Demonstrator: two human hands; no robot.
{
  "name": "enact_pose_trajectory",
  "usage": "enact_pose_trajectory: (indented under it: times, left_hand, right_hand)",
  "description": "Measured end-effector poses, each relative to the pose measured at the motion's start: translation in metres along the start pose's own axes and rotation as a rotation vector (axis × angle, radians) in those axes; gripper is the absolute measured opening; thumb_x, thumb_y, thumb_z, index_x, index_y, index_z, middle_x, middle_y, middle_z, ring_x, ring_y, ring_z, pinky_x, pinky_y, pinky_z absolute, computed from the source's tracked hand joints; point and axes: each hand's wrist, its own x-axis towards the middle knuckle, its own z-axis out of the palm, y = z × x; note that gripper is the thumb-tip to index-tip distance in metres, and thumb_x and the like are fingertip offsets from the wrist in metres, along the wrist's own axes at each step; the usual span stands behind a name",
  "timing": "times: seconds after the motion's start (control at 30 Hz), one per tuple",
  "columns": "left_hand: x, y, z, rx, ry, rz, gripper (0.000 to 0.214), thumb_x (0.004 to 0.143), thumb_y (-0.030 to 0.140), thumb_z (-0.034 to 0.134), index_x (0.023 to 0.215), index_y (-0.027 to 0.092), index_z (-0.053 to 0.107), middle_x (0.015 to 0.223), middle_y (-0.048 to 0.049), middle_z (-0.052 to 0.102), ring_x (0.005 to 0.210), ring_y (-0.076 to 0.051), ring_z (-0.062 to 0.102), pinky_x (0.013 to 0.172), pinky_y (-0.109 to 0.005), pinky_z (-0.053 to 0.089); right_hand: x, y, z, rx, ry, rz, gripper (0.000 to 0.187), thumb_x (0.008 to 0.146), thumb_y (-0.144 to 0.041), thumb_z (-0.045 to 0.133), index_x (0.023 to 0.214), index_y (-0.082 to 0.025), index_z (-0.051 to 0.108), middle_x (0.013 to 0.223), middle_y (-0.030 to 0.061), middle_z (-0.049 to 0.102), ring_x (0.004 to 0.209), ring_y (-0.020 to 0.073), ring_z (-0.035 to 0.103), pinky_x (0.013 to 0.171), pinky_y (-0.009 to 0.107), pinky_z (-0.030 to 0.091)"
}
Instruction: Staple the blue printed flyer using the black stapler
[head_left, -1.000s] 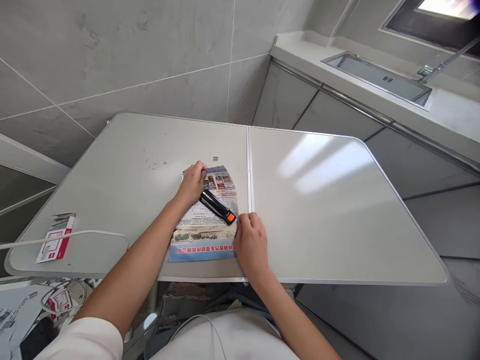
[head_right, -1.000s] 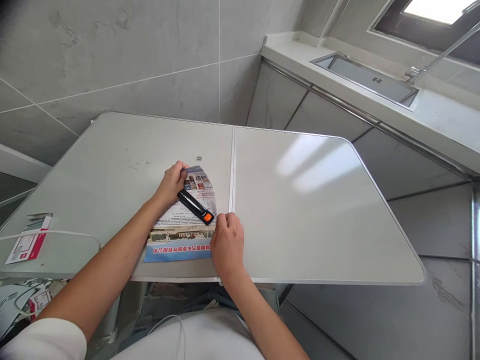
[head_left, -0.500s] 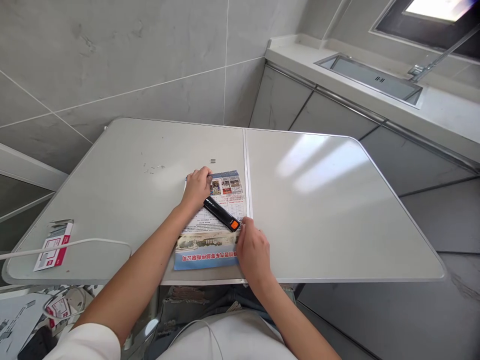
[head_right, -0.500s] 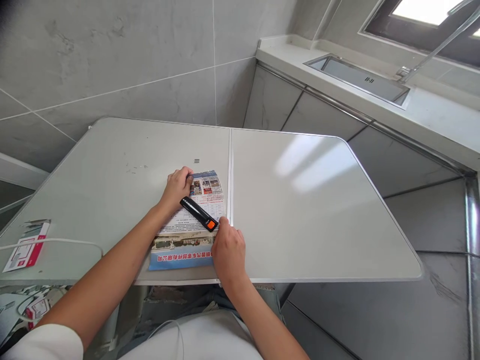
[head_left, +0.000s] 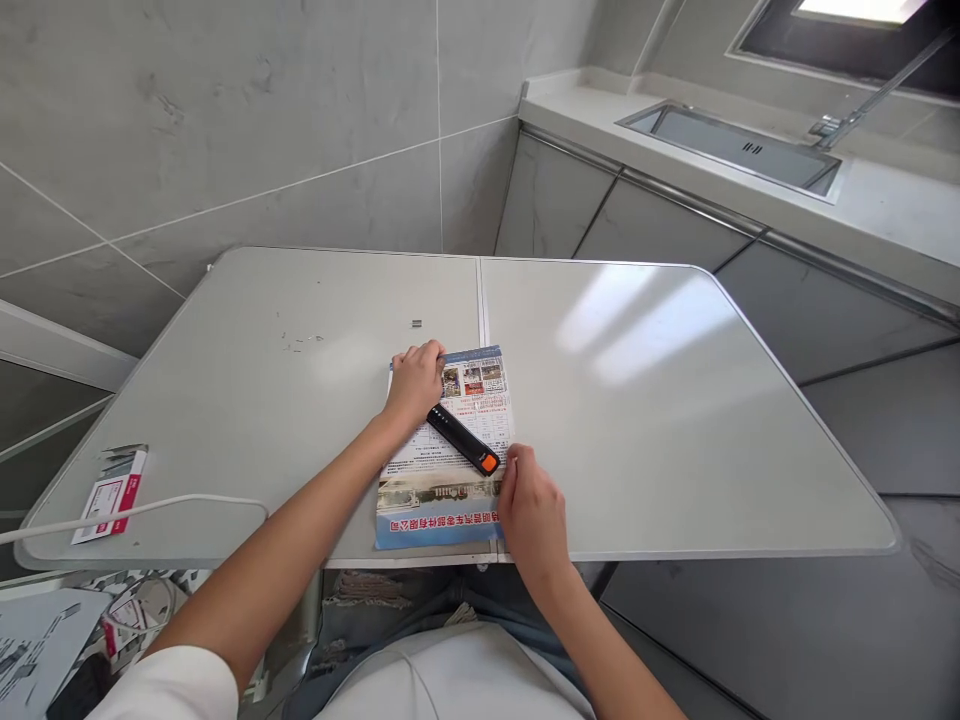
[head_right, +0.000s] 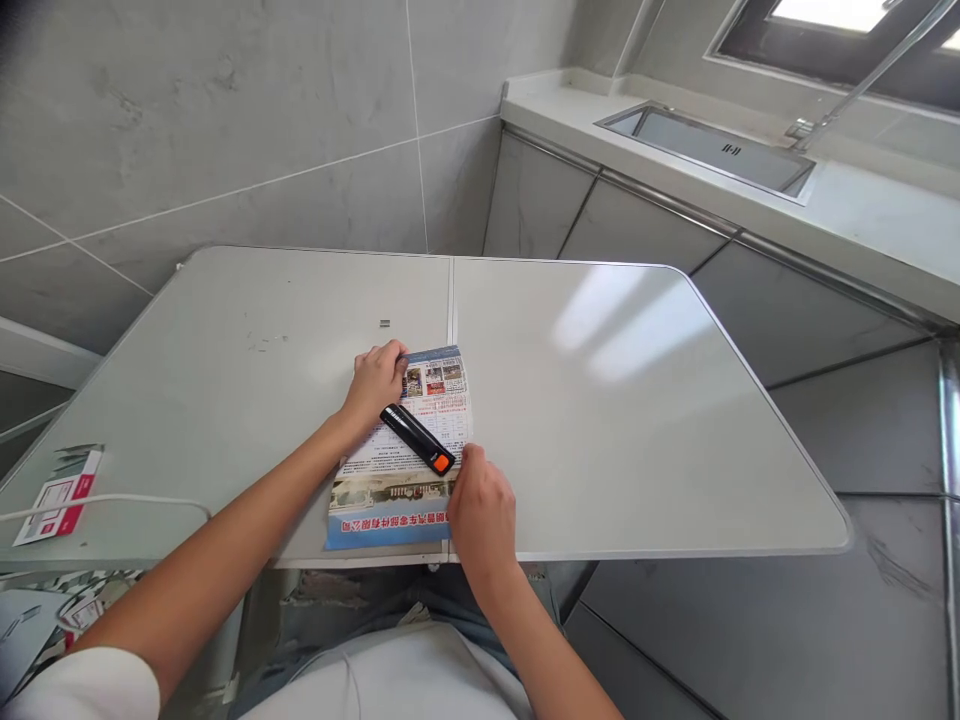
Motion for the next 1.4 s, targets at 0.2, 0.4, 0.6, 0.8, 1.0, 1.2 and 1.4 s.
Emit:
enact_pose_trajectory:
  times: [0.2,0.4,0.6,0.8,1.0,1.2,1.4]
  left_hand:
    - [0.006,0.023,0.009,0.0,0.003,0.036,0.016,0.105,0.017,0.042,0.104,0.023,0.057,0.108,-0.0069,0.074,0.106,-0.028,0.062,0.094,-0.042,0.034]
    - [0.018,0.047,0.024,0.042,0.001,0.112,0.017,0.105,0.017,0.045,0.107,0.023,0.06,0.11,-0.0079,0.075,0.108,-0.029,0.061,0.094,-0.044,0.034]
    - [0.028,0.052,0.04,0.088,0.031,0.196,0.017,0.104,0.018,0.05,0.112,0.022,0.064,0.113,-0.0104,0.071,0.112,-0.03,0.059,0.099,-0.045,0.038]
    - [0.016,0.042,0.023,0.084,0.106,0.28,0.022,0.101,0.015,0.053,0.114,0.021,0.07,0.122,-0.0111,0.067,0.114,-0.029,0.059,0.114,-0.05,0.039]
    - [-0.017,0.014,0.006,0.01,-0.033,0.395,0.031,0.104,0.017,0.049,0.124,0.021,0.072,0.133,-0.0111,0.068,0.126,-0.028,0.059,0.113,-0.049,0.049]
    - [-0.02,-0.007,0.005,-0.058,-0.174,0.481,0.041,0.106,0.034,0.052,0.146,0.026,0.061,0.156,-0.011,0.055,0.144,-0.03,0.05,0.122,-0.055,0.042]
    - [-0.017,-0.008,0.002,-0.086,-0.208,0.447,0.043,0.104,0.029,0.054,0.147,0.025,0.06,0.158,-0.0117,0.053,0.145,-0.03,0.047,0.124,-0.056,0.039]
  right_hand:
    - [0.0,0.018,-0.01,-0.039,0.02,0.023,0.025,0.111,-0.021,0.032,0.101,-0.021,0.055,0.068,-0.0008,0.057,0.059,0.0183,0.05,0.058,0.029,0.027]
    - [0.005,0.037,-0.022,-0.086,0.034,0.071,0.024,0.109,-0.021,0.034,0.101,-0.02,0.057,0.066,-0.0003,0.057,0.058,0.0184,0.05,0.058,0.029,0.023]
    - [0.011,0.045,-0.026,-0.099,-0.014,0.092,0.02,0.106,-0.017,0.038,0.1,-0.021,0.057,0.068,-0.0003,0.059,0.057,0.0174,0.05,0.058,0.029,0.022]
    - [0.018,0.053,-0.036,0.011,0.095,0.034,0.017,0.105,-0.022,0.045,0.1,-0.022,0.061,0.09,0.0072,0.06,0.081,0.0232,0.059,0.07,0.033,0.043]
    - [0.04,0.061,-0.049,0.295,0.054,-0.18,0.014,0.104,-0.029,0.059,0.116,-0.024,0.061,0.113,0.0102,0.06,0.105,0.026,0.061,0.089,0.039,0.053]
    - [0.056,0.061,-0.037,0.161,-0.173,-0.366,0.038,0.099,-0.04,0.07,0.13,-0.021,0.058,0.12,0.012,0.068,0.105,0.0287,0.062,0.09,0.044,0.049]
    - [0.056,0.073,-0.032,0.214,-0.078,-0.296,0.023,0.104,-0.029,0.058,0.125,-0.022,0.064,0.115,0.0099,0.076,0.108,0.0283,0.066,0.091,0.044,0.046]
